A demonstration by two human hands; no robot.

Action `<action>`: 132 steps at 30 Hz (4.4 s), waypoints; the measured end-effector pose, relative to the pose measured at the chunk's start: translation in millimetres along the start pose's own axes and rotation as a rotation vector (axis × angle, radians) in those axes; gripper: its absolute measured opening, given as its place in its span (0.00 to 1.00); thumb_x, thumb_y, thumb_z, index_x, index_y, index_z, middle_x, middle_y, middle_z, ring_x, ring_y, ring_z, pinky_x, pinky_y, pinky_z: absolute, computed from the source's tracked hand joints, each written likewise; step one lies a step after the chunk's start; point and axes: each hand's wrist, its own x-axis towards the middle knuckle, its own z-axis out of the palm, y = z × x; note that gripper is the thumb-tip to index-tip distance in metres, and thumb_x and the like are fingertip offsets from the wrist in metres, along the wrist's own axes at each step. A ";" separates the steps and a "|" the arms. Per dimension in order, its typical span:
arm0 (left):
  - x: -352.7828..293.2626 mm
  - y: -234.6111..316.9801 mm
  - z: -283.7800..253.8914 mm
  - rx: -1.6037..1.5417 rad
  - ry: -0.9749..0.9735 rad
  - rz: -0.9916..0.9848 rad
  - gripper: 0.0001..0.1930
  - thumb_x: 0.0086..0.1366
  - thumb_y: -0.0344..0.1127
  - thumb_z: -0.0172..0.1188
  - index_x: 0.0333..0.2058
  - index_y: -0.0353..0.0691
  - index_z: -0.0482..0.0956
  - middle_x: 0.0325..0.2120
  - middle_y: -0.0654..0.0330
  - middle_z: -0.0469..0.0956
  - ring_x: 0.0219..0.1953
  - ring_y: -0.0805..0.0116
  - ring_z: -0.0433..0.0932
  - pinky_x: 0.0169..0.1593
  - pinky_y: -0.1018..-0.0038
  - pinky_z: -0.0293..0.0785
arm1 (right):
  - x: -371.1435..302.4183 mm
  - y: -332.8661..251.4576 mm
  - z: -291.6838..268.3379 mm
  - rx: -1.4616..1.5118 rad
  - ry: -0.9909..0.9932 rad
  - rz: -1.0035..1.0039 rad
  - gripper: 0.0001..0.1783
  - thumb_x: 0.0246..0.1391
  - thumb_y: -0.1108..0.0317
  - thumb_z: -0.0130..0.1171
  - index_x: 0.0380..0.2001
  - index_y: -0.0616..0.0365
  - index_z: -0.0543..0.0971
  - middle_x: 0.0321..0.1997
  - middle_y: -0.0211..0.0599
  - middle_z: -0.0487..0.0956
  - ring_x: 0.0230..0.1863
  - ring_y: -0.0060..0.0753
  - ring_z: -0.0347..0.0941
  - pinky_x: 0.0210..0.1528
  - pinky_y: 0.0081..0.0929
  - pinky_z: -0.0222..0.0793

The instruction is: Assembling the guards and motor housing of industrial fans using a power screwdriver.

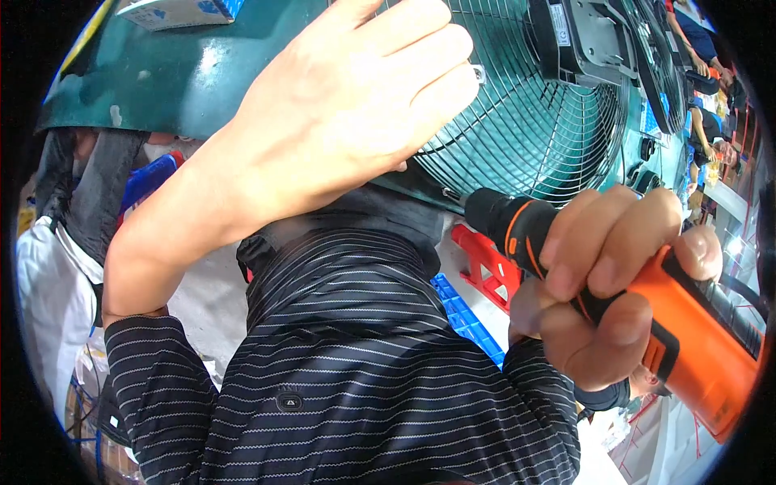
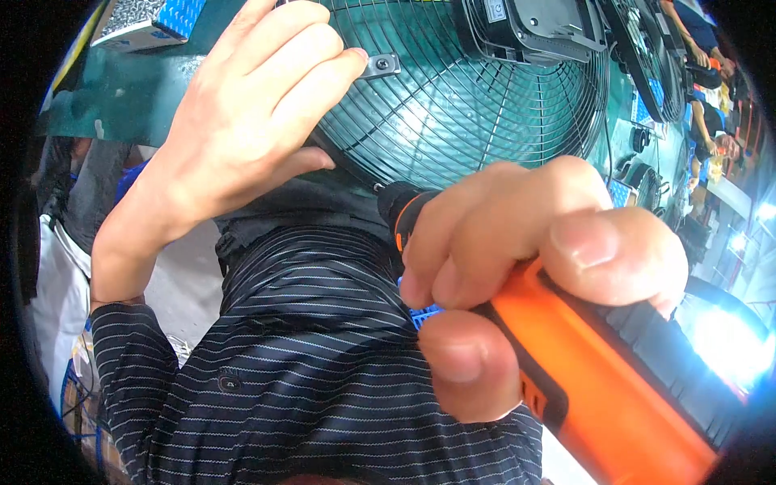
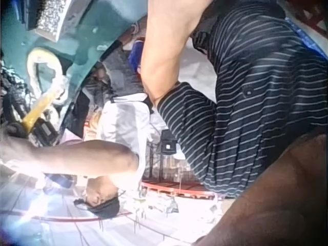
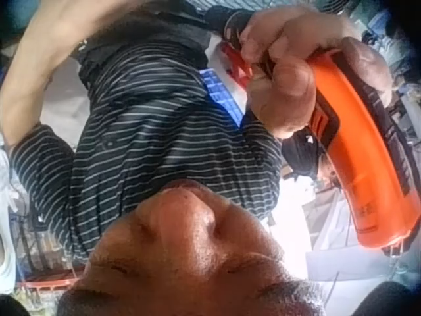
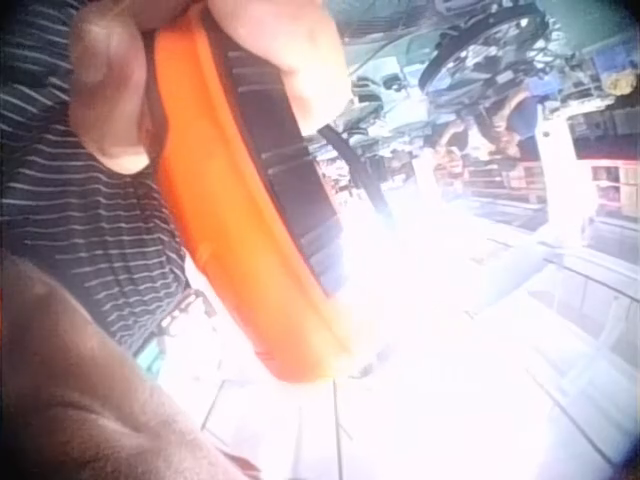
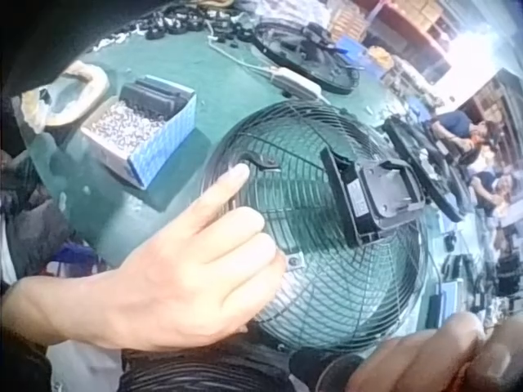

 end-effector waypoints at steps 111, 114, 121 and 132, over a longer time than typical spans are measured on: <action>-34.1 131.5 -17.5 -1.654 -0.166 -1.358 0.09 0.72 0.32 0.56 0.42 0.32 0.81 0.29 0.53 0.83 0.22 0.76 0.77 0.22 0.84 0.66 | -81.3 -35.6 -1.7 0.415 0.691 -0.343 0.25 0.58 0.67 0.60 0.55 0.64 0.66 0.33 0.35 0.73 0.22 0.25 0.73 0.23 0.22 0.70; -33.7 138.8 -13.5 -1.638 -0.096 -1.403 0.10 0.73 0.33 0.55 0.42 0.32 0.81 0.28 0.53 0.83 0.21 0.76 0.77 0.21 0.84 0.65 | -82.9 -35.3 -1.6 0.376 0.674 -0.340 0.25 0.58 0.67 0.60 0.55 0.63 0.66 0.33 0.35 0.73 0.23 0.26 0.73 0.23 0.22 0.70; -39.7 126.4 -10.0 -1.321 -0.122 -0.908 0.09 0.65 0.24 0.61 0.43 0.29 0.82 0.33 0.51 0.84 0.29 0.70 0.82 0.33 0.76 0.78 | -80.9 -39.8 -6.8 0.352 0.691 -0.231 0.25 0.58 0.67 0.60 0.56 0.62 0.65 0.32 0.34 0.73 0.22 0.25 0.72 0.22 0.21 0.69; -49.6 109.6 7.7 0.072 0.030 -0.439 0.32 0.49 0.51 0.78 0.49 0.50 0.72 0.55 0.47 0.64 0.56 0.43 0.65 0.56 0.50 0.64 | -55.3 -15.3 4.7 0.090 0.344 -0.255 0.23 0.52 0.66 0.66 0.48 0.60 0.70 0.27 0.33 0.76 0.21 0.24 0.75 0.24 0.19 0.76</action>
